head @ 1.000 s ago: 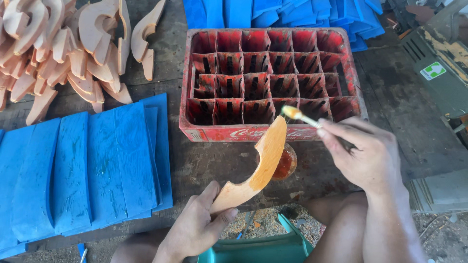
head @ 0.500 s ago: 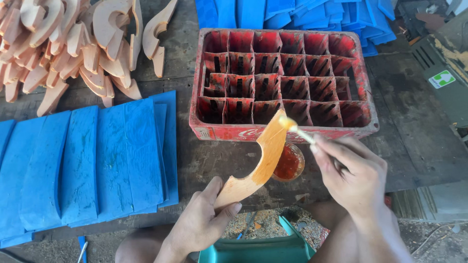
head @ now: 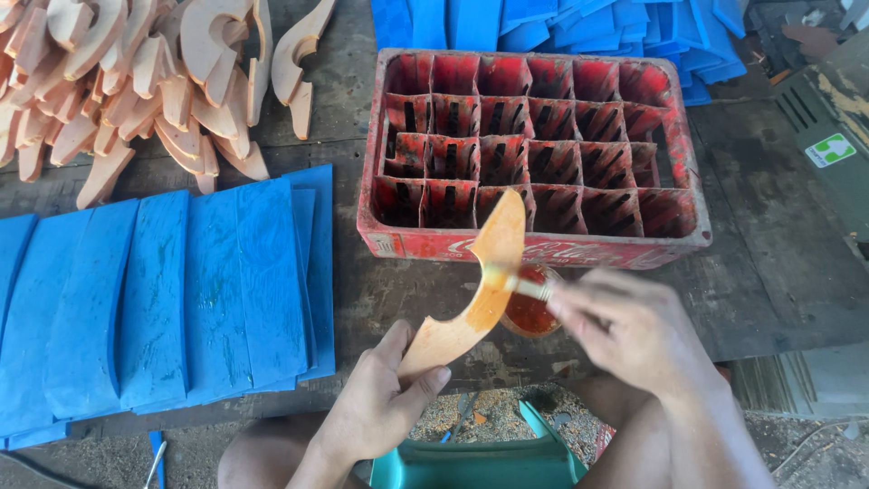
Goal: The person repeatedly picks up curved wooden pieces, dips a toothbrush into a small container of reddish liquid, and brushes the liquid onto the wood. After coating each piece, they place it into a red compartmentalized crate. The process is repeated for several pieces.
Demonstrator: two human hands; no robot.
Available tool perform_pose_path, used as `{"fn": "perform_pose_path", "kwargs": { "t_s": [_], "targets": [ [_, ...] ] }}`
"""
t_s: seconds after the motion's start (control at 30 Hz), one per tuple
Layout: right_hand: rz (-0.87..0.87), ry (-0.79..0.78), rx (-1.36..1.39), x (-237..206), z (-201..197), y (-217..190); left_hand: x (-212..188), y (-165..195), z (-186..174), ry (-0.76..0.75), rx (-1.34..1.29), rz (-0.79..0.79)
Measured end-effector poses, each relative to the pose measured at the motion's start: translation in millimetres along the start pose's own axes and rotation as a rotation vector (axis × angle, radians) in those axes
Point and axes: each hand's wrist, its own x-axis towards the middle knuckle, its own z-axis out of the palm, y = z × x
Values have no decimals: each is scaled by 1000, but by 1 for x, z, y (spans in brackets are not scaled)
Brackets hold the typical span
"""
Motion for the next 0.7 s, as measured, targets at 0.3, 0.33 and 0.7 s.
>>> {"fn": "perform_pose_path", "kwargs": {
  "t_s": [0.3, 0.33, 0.7],
  "targets": [
    [-1, 14, -163, -1, 23, -24, 1, 2, 9, 71, -180, -101],
    [-20, -45, -196, -1, 25, -29, 0, 1, 11, 84, -208, -128],
    [-62, -48, -106, 5, 32, -53, -3, -4, 16, 96, -224, -60]
  ]
}}
